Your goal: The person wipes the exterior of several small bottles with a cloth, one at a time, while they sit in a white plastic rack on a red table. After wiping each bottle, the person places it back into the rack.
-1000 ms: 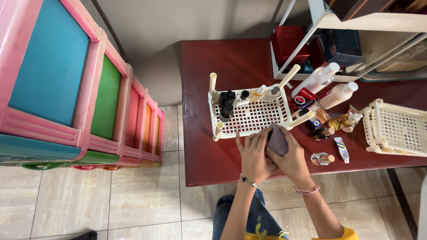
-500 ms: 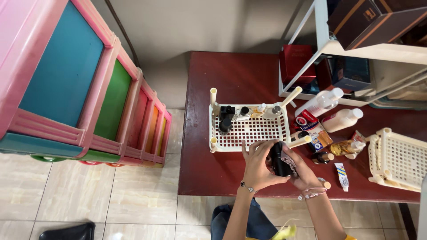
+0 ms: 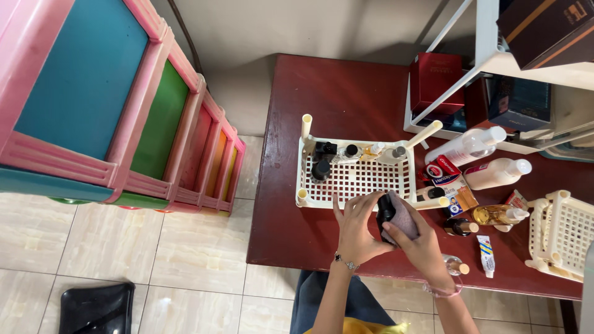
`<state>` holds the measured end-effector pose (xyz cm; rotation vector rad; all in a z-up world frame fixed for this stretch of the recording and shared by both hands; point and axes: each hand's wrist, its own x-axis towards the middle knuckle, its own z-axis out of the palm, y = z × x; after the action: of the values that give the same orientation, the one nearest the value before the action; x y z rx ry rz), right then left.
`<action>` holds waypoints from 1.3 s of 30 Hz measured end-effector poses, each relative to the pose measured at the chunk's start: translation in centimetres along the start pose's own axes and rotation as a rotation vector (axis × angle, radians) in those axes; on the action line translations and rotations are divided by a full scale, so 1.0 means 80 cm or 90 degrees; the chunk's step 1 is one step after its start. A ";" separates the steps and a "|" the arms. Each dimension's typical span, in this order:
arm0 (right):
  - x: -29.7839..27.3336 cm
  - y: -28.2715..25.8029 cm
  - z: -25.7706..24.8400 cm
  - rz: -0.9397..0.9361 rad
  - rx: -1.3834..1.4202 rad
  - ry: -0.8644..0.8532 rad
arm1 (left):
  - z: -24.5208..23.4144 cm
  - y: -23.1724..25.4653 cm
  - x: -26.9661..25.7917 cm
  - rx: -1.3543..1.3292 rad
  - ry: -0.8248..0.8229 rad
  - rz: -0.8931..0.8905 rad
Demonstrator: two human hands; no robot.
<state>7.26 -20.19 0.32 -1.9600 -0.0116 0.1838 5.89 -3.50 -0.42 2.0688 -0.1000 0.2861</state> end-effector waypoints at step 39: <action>0.004 0.021 0.041 0.170 0.147 0.018 | -0.041 -0.046 0.042 -0.005 -0.026 0.059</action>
<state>7.01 -17.84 -2.52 -1.7285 0.2799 0.3191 9.32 1.36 -1.17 2.0655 -0.2224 0.3001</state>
